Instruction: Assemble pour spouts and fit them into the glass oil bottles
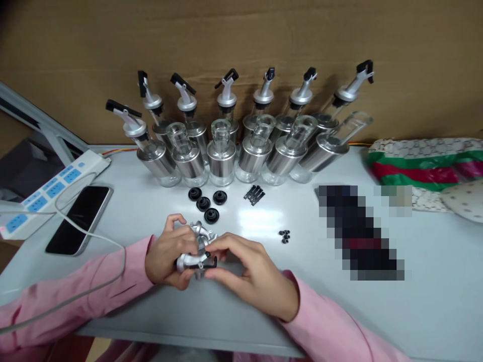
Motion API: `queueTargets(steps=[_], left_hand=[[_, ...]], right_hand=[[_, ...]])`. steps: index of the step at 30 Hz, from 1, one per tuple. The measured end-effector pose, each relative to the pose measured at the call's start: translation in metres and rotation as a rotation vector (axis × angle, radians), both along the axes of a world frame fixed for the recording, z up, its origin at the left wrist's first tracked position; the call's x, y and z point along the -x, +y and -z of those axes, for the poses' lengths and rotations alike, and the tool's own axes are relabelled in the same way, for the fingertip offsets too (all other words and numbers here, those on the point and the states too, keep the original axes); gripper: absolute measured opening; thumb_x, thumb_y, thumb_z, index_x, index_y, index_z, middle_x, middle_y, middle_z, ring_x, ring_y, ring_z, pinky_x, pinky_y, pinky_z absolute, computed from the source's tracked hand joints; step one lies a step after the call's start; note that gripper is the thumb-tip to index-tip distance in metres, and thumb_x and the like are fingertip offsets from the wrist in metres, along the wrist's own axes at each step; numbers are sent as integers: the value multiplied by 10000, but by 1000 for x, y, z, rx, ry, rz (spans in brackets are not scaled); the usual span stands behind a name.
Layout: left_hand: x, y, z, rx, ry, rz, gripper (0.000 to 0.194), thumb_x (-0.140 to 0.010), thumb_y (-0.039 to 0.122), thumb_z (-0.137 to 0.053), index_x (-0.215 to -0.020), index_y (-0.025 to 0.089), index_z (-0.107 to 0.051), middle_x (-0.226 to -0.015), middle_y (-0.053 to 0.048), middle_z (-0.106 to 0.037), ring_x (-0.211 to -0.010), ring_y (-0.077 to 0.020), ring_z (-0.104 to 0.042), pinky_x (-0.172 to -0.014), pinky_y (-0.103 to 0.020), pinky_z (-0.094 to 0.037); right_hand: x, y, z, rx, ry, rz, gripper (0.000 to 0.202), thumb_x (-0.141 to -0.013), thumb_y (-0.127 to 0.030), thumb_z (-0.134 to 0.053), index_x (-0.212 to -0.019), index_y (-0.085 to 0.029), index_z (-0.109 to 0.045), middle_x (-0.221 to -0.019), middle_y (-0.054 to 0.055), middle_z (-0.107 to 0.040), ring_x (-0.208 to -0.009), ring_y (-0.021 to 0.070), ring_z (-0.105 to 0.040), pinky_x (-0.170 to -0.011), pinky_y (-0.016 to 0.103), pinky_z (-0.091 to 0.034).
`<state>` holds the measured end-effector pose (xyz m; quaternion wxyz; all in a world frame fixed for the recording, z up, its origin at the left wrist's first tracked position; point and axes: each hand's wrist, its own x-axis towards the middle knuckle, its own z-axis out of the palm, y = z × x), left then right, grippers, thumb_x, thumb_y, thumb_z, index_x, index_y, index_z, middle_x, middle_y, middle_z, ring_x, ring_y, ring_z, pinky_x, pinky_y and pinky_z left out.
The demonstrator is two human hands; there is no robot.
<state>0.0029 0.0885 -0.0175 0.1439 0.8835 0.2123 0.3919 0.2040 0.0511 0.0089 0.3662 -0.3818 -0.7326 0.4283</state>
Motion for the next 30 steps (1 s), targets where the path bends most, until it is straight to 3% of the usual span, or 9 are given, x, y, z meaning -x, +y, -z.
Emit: queueTargets(steps=[6, 10, 14, 20, 25, 30], left_hand=[[0, -1, 1, -17, 27, 31, 121, -844, 327, -393, -842, 207, -414, -561, 79, -538, -510, -108, -462, -785, -351, -267], [0, -1, 3, -20, 3, 44, 345, -875, 528, -331, -929, 206, -444, -632, 52, -608, -541, -119, -514, -766, -354, -255], [0, 2, 2, 2, 1, -52, 541, -865, 659, -291, -1051, 177, -453, -730, -5, -668, -604, -142, -572, -752, -356, -263], [2, 3, -1, -19, 97, -82, 484, -876, 617, -358, -964, 163, -504, -718, -7, -666, -630, -146, -558, -750, -358, -241], [2, 2, -1, -24, 125, -5, 462, -962, 475, -201, -814, 172, -517, -631, 6, -607, -582, -133, -497, -750, -374, -234], [2, 4, 3, 7, 61, -18, 513, -916, 621, -240, -907, 175, -495, -685, 3, -645, -598, -125, -546, -796, -368, -264]], right_hand=[[0, 4, -4, 11, 42, -59, 181, -834, -323, -651, -934, -174, -630, -795, 50, -667, -714, 135, -626, -662, 241, -522], [1, 1, -5, -9, 102, -38, 121, -828, -291, -662, -845, -179, -617, -713, 20, -644, -647, 119, -623, -618, 223, -514], [3, 0, -4, -58, 114, -11, 130, -824, -269, -667, -813, -186, -567, -725, 23, -639, -626, 121, -608, -595, 229, -513], [3, 0, -3, -61, 103, 6, 176, -834, -298, -652, -770, -188, -532, -701, 16, -620, -609, 117, -590, -579, 222, -490], [4, 0, -2, -3, 49, -1, 216, -858, -338, -616, -733, -181, -538, -653, 5, -583, -593, 118, -567, -560, 223, -467], [3, 0, -2, -32, 112, 38, 168, -836, -300, -650, -755, -184, -559, -714, 25, -633, -643, 127, -606, -602, 232, -502]])
